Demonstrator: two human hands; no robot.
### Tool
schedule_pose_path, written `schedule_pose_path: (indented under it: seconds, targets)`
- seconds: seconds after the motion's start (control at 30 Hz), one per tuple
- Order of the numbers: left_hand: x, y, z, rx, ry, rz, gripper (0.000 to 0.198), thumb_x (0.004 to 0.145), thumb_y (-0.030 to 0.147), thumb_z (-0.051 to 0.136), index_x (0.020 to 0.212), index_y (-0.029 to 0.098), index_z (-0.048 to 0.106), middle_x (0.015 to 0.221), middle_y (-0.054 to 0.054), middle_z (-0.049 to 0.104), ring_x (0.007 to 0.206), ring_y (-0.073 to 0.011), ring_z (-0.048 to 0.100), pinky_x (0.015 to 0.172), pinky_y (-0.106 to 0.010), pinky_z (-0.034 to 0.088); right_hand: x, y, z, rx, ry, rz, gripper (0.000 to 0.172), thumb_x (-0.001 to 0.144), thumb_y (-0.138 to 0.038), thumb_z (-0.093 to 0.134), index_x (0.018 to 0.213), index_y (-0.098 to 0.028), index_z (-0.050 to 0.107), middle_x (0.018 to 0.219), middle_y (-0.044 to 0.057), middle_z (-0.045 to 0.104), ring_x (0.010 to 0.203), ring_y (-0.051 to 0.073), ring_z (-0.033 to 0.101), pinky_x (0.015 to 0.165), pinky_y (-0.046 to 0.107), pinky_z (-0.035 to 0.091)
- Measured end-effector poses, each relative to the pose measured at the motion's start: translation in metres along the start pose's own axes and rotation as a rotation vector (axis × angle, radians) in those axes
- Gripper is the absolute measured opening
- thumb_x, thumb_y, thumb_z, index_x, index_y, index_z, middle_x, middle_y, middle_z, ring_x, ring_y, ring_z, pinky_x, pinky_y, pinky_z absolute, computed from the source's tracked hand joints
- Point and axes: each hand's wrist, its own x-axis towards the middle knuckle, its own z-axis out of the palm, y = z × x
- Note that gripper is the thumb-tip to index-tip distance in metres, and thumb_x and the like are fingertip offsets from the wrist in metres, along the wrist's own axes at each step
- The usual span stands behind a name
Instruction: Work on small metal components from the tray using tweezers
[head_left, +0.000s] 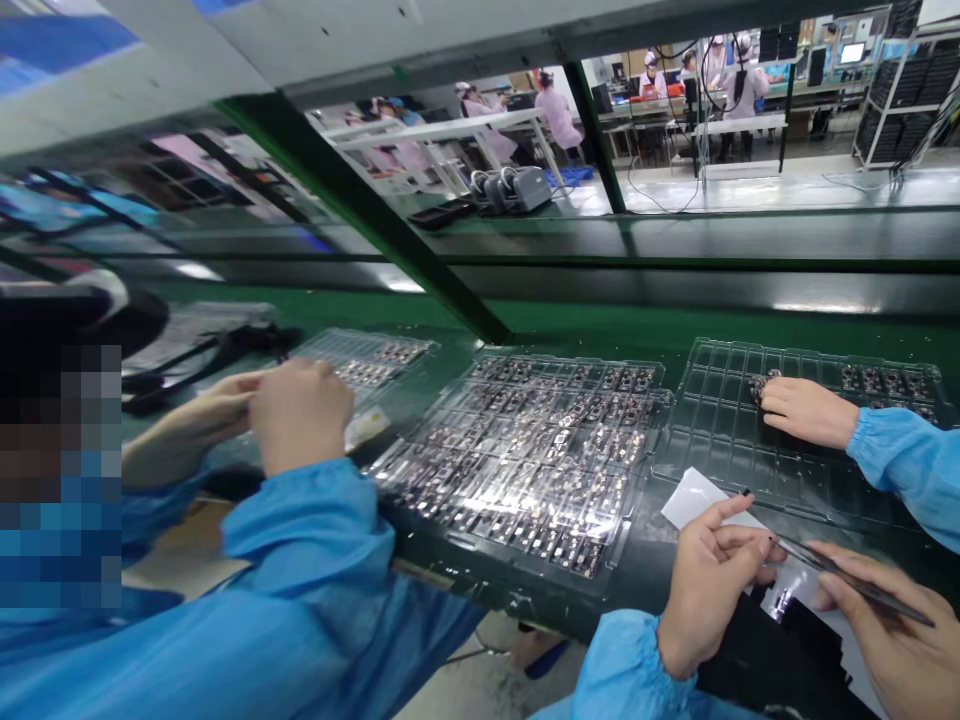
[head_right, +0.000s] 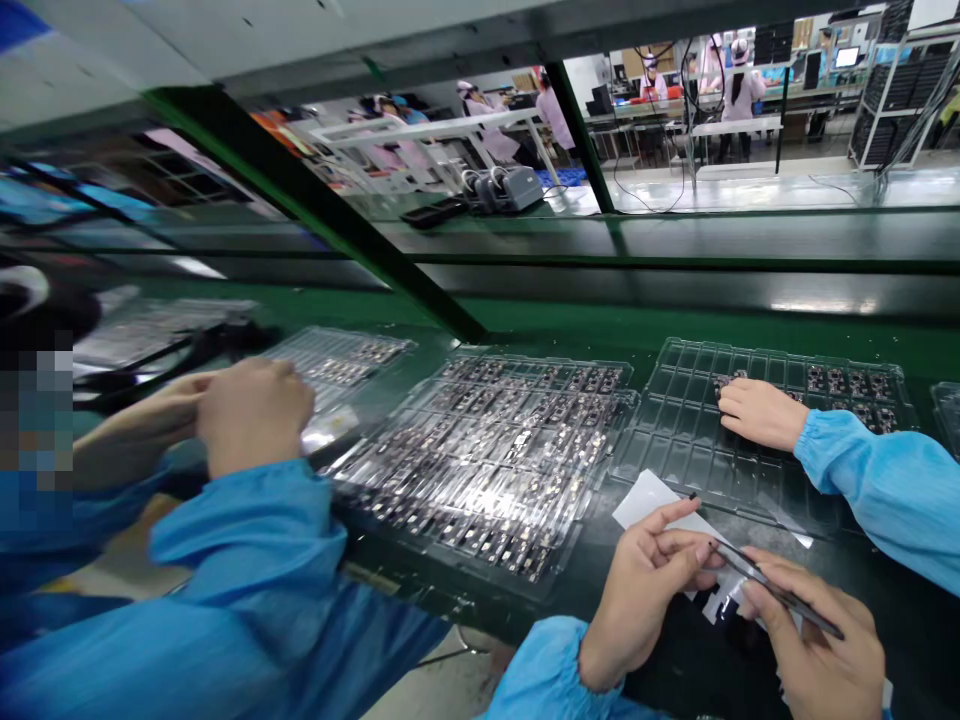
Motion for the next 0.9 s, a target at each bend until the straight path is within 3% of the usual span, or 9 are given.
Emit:
schedule_pose_path:
  seconds: [0.07, 0.17, 0.37, 0.6, 0.7, 0.8, 0.9]
  targets:
    - [-0.001, -0.001, 0.0, 0.011, -0.004, 0.013, 0.064, 0.057, 0.029, 0.081, 0.109, 0.009, 0.049, 0.072, -0.007, 0.068, 0.067, -0.0187, 0.065, 0.057, -0.024, 0.05, -0.001, 0.001, -0.007, 0.003, -0.059, 0.047, 0.012, 0.08, -0.034, 0.069, 0.086, -0.024, 0.069, 0.079, -0.001, 0.069, 0.06, 0.016, 0.065, 0.061, 0.019, 0.057]
    - [0.0, -0.002, 0.001, 0.01, -0.024, 0.022, 0.066, 0.057, 0.029, 0.081, 0.109, 0.008, 0.048, 0.07, -0.007, 0.068, 0.065, -0.0174, 0.064, 0.059, -0.025, 0.051, 0.003, -0.002, -0.008, 0.008, -0.041, 0.093, 0.014, 0.08, -0.037, 0.066, 0.09, -0.029, 0.07, 0.074, -0.002, 0.068, 0.056, 0.018, 0.065, 0.055, 0.019, 0.058]
    - [-0.001, -0.002, 0.001, 0.019, -0.031, 0.021, 0.066, 0.057, 0.027, 0.08, 0.109, 0.006, 0.046, 0.07, -0.009, 0.069, 0.064, -0.016, 0.064, 0.06, -0.025, 0.05, 0.014, -0.008, -0.001, -0.067, 0.03, -0.112, 0.01, 0.08, -0.041, 0.063, 0.083, -0.035, 0.071, 0.056, -0.004, 0.065, 0.042, 0.02, 0.062, 0.035, 0.021, 0.057]
    - [-0.001, 0.001, 0.001, 0.04, -0.016, 0.015, 0.062, 0.057, 0.028, 0.08, 0.107, 0.008, 0.05, 0.078, -0.01, 0.069, 0.066, -0.0173, 0.065, 0.06, -0.025, 0.051, 0.008, 0.011, -0.011, -0.086, 0.004, -0.073, 0.009, 0.082, -0.038, 0.06, 0.086, -0.036, 0.067, 0.059, -0.004, 0.066, 0.047, 0.021, 0.064, 0.038, 0.025, 0.058]
    - [0.003, 0.011, -0.003, 0.122, -0.003, 0.056, 0.047, 0.059, 0.033, 0.079, 0.092, 0.008, 0.057, 0.076, -0.01, 0.069, 0.065, -0.0174, 0.065, 0.058, -0.024, 0.051, 0.009, 0.017, -0.02, -0.055, -0.011, -0.032, 0.012, 0.082, -0.038, 0.061, 0.089, -0.032, 0.068, 0.057, -0.002, 0.065, 0.046, 0.021, 0.063, 0.039, 0.025, 0.057]
    - [0.012, 0.033, -0.003, 0.237, -0.016, 0.17, 0.034, 0.065, 0.037, 0.074, 0.075, 0.008, 0.061, 0.065, -0.008, 0.067, 0.064, -0.0172, 0.065, 0.058, -0.024, 0.051, 0.017, 0.016, -0.032, -0.079, 0.063, 0.055, 0.017, 0.082, -0.037, 0.064, 0.087, -0.022, 0.07, 0.061, 0.001, 0.066, 0.051, 0.019, 0.064, 0.048, 0.019, 0.056]
    - [0.027, 0.057, 0.005, 0.281, -0.022, 0.285, 0.032, 0.065, 0.038, 0.074, 0.075, 0.009, 0.063, 0.064, -0.006, 0.066, 0.064, -0.0169, 0.065, 0.058, -0.024, 0.052, 0.031, 0.016, -0.044, -0.128, 0.166, 0.097, 0.024, 0.082, -0.04, 0.064, 0.084, -0.017, 0.069, 0.064, 0.002, 0.066, 0.054, 0.016, 0.063, 0.054, 0.015, 0.052]
